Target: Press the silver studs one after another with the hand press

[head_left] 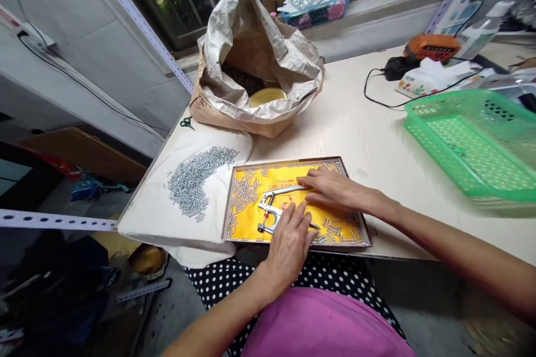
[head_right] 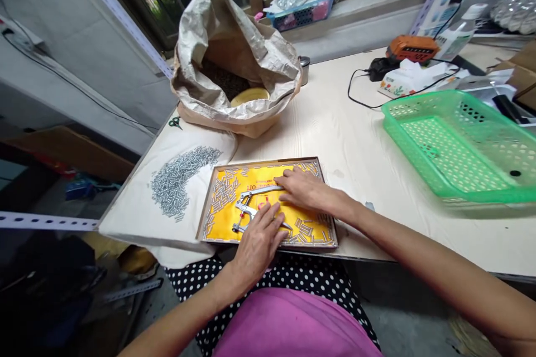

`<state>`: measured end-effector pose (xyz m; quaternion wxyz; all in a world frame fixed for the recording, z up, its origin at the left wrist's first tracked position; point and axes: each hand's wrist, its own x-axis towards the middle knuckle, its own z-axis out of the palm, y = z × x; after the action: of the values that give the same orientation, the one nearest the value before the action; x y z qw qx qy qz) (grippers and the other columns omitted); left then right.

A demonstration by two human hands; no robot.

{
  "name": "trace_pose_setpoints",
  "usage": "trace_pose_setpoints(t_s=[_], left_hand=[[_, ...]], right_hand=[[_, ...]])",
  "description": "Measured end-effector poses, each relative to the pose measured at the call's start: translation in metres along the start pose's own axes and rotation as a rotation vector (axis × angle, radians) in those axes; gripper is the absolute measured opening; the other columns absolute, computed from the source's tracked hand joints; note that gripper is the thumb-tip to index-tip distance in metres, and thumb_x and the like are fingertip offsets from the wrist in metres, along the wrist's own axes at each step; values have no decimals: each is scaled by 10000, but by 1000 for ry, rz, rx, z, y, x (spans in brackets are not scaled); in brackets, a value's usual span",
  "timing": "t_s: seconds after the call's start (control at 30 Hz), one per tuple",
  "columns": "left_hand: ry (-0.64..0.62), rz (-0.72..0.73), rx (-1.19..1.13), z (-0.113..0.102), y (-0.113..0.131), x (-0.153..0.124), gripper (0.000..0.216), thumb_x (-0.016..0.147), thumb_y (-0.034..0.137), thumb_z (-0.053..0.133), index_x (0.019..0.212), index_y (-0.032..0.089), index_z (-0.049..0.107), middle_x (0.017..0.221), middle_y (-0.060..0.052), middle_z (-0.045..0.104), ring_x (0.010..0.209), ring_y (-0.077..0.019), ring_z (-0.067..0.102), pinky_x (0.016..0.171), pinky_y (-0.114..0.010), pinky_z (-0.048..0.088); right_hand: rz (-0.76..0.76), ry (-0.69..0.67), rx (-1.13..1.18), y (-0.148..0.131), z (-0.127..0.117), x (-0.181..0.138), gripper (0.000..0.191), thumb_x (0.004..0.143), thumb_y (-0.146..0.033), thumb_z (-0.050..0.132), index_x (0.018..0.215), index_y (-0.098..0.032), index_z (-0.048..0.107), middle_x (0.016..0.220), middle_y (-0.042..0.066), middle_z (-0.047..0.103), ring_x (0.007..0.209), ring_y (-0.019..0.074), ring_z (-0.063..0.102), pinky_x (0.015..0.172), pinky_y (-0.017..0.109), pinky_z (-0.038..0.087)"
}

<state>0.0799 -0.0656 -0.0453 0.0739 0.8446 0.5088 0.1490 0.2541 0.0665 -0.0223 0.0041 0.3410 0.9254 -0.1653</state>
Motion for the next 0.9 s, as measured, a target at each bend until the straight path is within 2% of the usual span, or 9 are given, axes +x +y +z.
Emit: trace_pose_setpoints(t_s=[0.07,0.17,0.3,0.37,0.43,0.53,0.63,0.77,0.9], left_hand=[[9,-26,-92,2,5,-1,247,997,265,518,1186,155,633,1265,-107,684,1244,-258,594,1090,-436,494],[11,-64,-197,0,7,1,204,1006,246,495,1097,167,659,1123,-89,719,1126,-229,640,1049,-410,519],[46,-75,-267,-12,2,-2,225,1007,243,492,1136,189,668,1181,-91,695,1152,-220,629,1032,-398,524],[103,-180,-204,-25,-9,-7,233,1008,260,492,1116,191,686,1181,-103,680,1128,-224,628,992,-396,534],[110,-368,-57,-40,-24,-12,219,990,295,527,994,183,716,1067,-108,682,1056,-246,626,930,-408,535],[-79,-623,49,-57,-50,-10,224,893,366,674,777,177,707,916,-89,686,974,-264,629,840,-376,511],[-337,-777,-79,-63,-68,3,255,809,400,730,679,183,692,760,-39,691,771,-203,640,657,-291,439],[-514,-771,-131,-64,-81,20,220,769,335,706,612,184,679,592,3,628,627,-154,584,552,-261,317],[-600,-733,-141,-76,-90,25,209,769,293,704,599,174,682,594,2,631,624,-146,577,549,-251,317]], right_hand=[[19,102,-97,-1,5,9,202,970,-211,500,1078,-169,666,1022,114,659,955,250,538,798,359,384],[49,196,-174,-4,13,21,218,980,-159,442,907,-177,646,943,95,659,908,240,512,757,350,355],[70,284,-170,-13,16,20,196,980,-159,438,902,-184,615,953,100,646,877,238,503,734,349,361],[38,295,-97,-23,18,10,187,1001,-201,436,918,-181,602,970,100,639,866,225,520,732,341,372],[-31,258,30,-35,22,-3,194,1015,-297,469,910,-184,587,936,81,640,828,202,542,714,322,376],[-104,171,147,-50,32,-16,200,955,-392,597,934,-195,568,889,53,645,786,191,568,670,302,366],[-62,125,175,-57,40,-19,157,931,-321,614,997,-196,546,916,57,657,780,192,599,635,291,352],[-13,102,206,-57,44,-12,69,956,-259,531,988,-199,545,933,75,676,740,184,621,598,290,342],[8,139,173,-53,48,-7,107,972,-260,471,938,-216,563,842,45,668,653,171,603,547,294,290]])
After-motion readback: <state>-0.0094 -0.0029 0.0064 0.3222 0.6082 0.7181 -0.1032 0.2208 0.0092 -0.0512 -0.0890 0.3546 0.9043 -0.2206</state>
